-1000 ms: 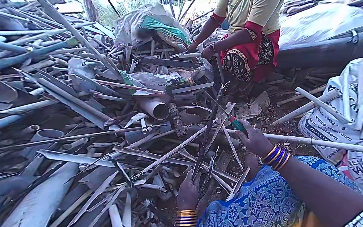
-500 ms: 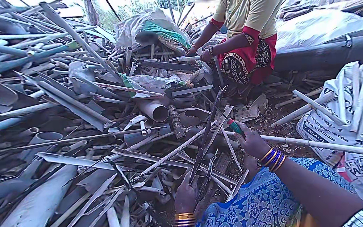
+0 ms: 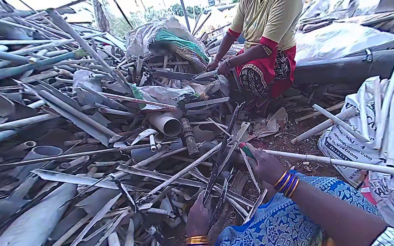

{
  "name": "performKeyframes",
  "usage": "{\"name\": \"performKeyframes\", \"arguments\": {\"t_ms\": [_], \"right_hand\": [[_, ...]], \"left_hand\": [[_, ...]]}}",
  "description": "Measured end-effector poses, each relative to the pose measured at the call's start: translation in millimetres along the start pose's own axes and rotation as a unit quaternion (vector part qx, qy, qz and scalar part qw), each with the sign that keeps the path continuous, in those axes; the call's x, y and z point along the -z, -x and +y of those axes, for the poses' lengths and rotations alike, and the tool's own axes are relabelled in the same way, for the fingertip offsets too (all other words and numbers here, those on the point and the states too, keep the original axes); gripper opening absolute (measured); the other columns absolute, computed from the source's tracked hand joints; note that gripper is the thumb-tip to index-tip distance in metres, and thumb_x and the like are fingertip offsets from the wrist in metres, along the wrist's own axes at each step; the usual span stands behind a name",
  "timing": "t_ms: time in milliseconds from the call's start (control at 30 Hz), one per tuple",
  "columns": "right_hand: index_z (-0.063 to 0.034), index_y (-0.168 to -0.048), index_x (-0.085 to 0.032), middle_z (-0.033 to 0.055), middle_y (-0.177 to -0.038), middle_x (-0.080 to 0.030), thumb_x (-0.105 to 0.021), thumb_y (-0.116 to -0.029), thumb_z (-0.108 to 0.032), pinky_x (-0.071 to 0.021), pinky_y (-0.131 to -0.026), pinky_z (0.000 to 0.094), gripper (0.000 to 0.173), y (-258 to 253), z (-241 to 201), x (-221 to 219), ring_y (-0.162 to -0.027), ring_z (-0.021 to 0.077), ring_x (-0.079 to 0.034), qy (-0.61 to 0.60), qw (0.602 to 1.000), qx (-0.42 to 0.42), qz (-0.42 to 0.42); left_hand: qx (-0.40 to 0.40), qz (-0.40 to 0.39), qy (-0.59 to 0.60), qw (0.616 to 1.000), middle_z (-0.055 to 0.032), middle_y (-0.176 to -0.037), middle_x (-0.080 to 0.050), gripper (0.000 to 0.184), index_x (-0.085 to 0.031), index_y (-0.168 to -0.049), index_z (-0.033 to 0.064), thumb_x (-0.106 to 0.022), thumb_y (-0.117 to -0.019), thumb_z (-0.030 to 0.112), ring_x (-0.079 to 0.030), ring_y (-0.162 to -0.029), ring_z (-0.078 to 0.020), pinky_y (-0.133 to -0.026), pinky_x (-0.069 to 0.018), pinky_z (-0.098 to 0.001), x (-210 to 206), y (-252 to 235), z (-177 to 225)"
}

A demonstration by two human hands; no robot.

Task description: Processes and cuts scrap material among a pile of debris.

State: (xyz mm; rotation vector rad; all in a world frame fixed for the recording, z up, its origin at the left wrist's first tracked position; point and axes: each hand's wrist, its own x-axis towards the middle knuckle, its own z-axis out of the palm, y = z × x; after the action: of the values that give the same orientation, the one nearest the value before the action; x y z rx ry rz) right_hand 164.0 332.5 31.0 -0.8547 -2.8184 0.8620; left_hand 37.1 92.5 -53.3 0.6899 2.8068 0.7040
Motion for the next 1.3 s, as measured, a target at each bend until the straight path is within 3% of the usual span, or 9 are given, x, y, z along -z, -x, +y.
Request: {"name": "performKeyframes", "arguments": {"t_ms": [167,367,467,700,867,1000,1133,1233,1300], "right_hand": [[-0.0246,-0.164,-0.029,0.031,-0.12,-0.064,-0.043,-0.1088,-0.018,-0.0528,-0.084,0.0598,0.057,22.0,-21.8,-36.2,-0.104,0.0487,-0.066,0.132,0.966,0.132,-0.179],[-0.0241,-0.161,-0.038,0.0272,-0.105,-0.068,-0.047,-0.1055,-0.02,-0.0532,-0.079,0.0576,0.056,-3.0,8.7,-27.4,-0.093,0.0463,-0.068,0.12,0.988,0.1,-0.022],[-0.0225,-0.163,-0.033,0.0285,-0.116,-0.068,-0.044,-0.1082,-0.026,-0.0521,-0.087,0.0587,0.056,-19.4,18.8,-6.2,-0.104,0.0471,-0.068,0.111,0.993,0.008,0.028],[-0.0249,-0.165,-0.025,0.0296,-0.106,-0.067,-0.036,-0.1122,-0.036,-0.0533,-0.082,0.0605,0.055,22.2,-22.8,-55.8,-0.097,0.0491,-0.068,0.125,0.964,0.147,-0.183],[-0.02,-0.157,-0.046,0.027,-0.094,-0.07,-0.048,-0.1045,-0.024,-0.0538,-0.069,0.0574,0.053,-4.3,8.0,-49.2,-0.082,0.0468,-0.07,0.118,0.983,0.137,0.038],[-0.0195,-0.163,-0.031,0.0287,-0.114,-0.068,-0.042,-0.11,-0.033,-0.0531,-0.084,0.0589,0.056,-15.4,6.3,-27.4,-0.1,0.047,-0.069,0.108,0.994,-0.004,0.013],[-0.0239,-0.164,-0.03,0.0292,-0.106,-0.069,-0.037,-0.1114,-0.04,-0.0534,-0.083,0.0611,0.055,16.7,-16.5,-60.8,-0.097,0.0485,-0.069,0.107,0.976,0.117,-0.152],[-0.0224,-0.157,-0.045,0.025,-0.089,-0.07,-0.045,-0.1066,-0.034,-0.0538,-0.068,0.0575,0.052,5.8,-0.4,-63.1,-0.081,0.0455,-0.07,0.114,0.977,0.175,-0.044],[-0.0203,-0.158,-0.043,0.0272,-0.1,-0.071,-0.044,-0.1081,-0.035,-0.0544,-0.074,0.0591,0.052,-11.9,13.1,-40.4,-0.09,0.0468,-0.071,0.107,0.991,0.08,0.015]], "left_hand": [[0.032,-0.042,-0.029,0.998,-0.0201,-0.123,-0.072,0.044,-0.06,-0.143,0.0102,-0.055,-0.1068,0.034,-0.069,-0.113,-0.042,-0.099,-0.0502,-0.0624,0.6,-4.5,4.8],[0.062,-0.034,-0.056,0.996,-0.019,-0.124,-0.071,0.046,-0.058,-0.145,0.014,-0.053,-0.1072,0.038,-0.07,-0.112,-0.0401,-0.096,-0.0516,-0.061,8.3,-1.6,15.4],[0.074,-0.044,-0.062,0.994,-0.0179,-0.123,-0.072,0.046,-0.057,-0.146,0.0158,-0.053,-0.1072,0.039,-0.07,-0.112,-0.0402,-0.095,-0.052,-0.0612,13.7,-0.9,15.9],[0.092,-0.043,-0.061,0.993,-0.018,-0.127,-0.07,0.045,-0.057,-0.147,0.0168,-0.051,-0.1079,0.039,-0.069,-0.113,-0.0402,-0.096,-0.052,-0.0606,11.6,-3.8,17.7],[0.092,-0.047,-0.064,0.993,-0.0178,-0.127,-0.07,0.043,-0.056,-0.148,0.0166,-0.051,-0.1084,0.035,-0.069,-0.113,-0.0398,-0.096,-0.0524,-0.0599,12.4,-2.6,16.0],[0.097,-0.071,-0.079,0.99,-0.0162,-0.124,-0.071,0.043,-0.055,-0.148,0.0204,-0.05,-0.1088,0.037,-0.07,-0.112,-0.0376,-0.096,-0.0529,-0.0588,9.6,-3.7,15.4],[0.096,-0.062,-0.066,0.991,-0.017,-0.125,-0.071,0.044,-0.056,-0.148,0.0185,-0.051,-0.1082,0.038,-0.069,-0.113,-0.0393,-0.096,-0.0521,-0.0601,5.3,-7.1,15.1],[0.091,-0.05,-0.054,0.993,-0.0172,-0.128,-0.07,0.044,-0.056,-0.147,0.0159,-0.051,-0.1084,0.037,-0.069,-0.114,-0.0397,-0.097,-0.0514,-0.0605,8.0,-4.0,13.2],[0.088,-0.048,-0.059,0.993,-0.0177,-0.127,-0.07,0.043,-0.057,-0.147,0.0153,-0.05,-0.1087,0.035,-0.069,-0.113,-0.0398,-0.096,-0.0519,-0.0611,8.3,-0.9,12.8]]}}
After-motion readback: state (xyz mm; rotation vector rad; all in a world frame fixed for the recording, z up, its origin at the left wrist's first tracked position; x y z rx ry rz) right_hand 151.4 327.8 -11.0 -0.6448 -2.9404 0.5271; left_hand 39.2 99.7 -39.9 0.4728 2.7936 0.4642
